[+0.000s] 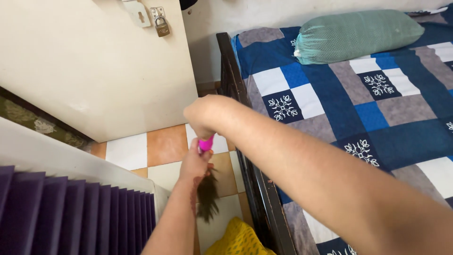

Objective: Sweeping the floor and under furniture using a small hand broom.

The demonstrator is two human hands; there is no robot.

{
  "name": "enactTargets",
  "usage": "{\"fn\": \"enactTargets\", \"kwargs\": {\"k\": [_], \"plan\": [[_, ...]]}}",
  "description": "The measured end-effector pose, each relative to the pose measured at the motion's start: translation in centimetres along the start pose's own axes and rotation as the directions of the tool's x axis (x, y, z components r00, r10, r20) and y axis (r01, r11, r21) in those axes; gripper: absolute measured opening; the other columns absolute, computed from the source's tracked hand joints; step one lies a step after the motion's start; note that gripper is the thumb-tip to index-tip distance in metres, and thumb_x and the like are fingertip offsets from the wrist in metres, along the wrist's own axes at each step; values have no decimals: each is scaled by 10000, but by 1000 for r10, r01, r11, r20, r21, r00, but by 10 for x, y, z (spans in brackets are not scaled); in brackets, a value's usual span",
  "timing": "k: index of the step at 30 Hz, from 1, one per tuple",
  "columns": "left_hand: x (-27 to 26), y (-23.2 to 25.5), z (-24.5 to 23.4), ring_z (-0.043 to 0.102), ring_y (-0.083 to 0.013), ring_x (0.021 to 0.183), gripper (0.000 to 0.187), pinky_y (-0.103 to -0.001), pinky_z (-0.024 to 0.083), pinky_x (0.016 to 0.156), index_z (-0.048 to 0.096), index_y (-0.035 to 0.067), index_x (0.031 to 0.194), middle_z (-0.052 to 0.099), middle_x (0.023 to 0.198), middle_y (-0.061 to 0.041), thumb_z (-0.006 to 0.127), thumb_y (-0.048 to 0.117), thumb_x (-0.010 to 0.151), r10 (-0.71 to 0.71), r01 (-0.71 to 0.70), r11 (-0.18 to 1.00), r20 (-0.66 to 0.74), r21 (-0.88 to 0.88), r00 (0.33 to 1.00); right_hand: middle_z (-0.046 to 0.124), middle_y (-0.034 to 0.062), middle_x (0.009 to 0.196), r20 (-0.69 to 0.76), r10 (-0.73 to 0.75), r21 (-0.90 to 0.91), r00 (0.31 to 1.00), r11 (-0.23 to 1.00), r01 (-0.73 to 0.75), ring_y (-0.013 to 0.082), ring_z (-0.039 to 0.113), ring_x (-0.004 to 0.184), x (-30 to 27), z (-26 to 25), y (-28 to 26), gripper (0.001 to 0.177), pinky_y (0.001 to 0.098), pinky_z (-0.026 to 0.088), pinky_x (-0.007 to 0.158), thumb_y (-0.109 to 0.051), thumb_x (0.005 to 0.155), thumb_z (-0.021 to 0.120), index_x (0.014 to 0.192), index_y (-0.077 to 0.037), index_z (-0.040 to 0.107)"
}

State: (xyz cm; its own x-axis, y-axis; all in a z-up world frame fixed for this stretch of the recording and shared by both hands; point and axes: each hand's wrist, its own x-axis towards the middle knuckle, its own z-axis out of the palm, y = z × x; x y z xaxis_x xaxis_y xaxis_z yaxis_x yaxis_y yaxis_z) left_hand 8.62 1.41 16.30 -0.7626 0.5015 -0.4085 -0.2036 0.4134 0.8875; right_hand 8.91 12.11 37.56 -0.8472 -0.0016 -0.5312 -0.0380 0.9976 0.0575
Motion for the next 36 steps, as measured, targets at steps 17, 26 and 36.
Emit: {"fn": "enactTargets", "kwargs": {"k": [17, 26, 36], "plan": [[36, 45, -7, 671, -178, 713, 357, -324, 505, 496, 406, 160, 1245, 674, 995, -75, 618, 135, 959, 247, -281, 947, -211, -153, 946, 752, 166, 1037, -267, 10, -20, 964, 1000, -16, 338, 731, 975, -30, -36, 2, 286, 458, 600, 818, -187, 740, 797, 1009, -90, 783], [38, 81, 3, 721, -192, 663, 399, -312, 516, 493, 444, 201, 1278, 751, 944, -107, 641, 139, 938, 147, -69, 952, 248, -300, 957, 753, 187, 1064, -190, 134, -56, 973, 988, -147, 347, 743, 975, -59, -57, 24, 343, 468, 606, 819, -242, 750, 820, 1043, -67, 787], [37, -27, 10, 689, -278, 738, 530, -399, 544, 562, 485, 198, 1336, 691, 897, -100, 746, 180, 876, -90, 76, 972, 55, 221, 994, 797, 153, 910, 119, -16, 258, 993, 966, -15, 306, 816, 797, 8, 50, 29, 255, 445, 652, 697, -219, 815, 726, 992, -54, 806]]}}
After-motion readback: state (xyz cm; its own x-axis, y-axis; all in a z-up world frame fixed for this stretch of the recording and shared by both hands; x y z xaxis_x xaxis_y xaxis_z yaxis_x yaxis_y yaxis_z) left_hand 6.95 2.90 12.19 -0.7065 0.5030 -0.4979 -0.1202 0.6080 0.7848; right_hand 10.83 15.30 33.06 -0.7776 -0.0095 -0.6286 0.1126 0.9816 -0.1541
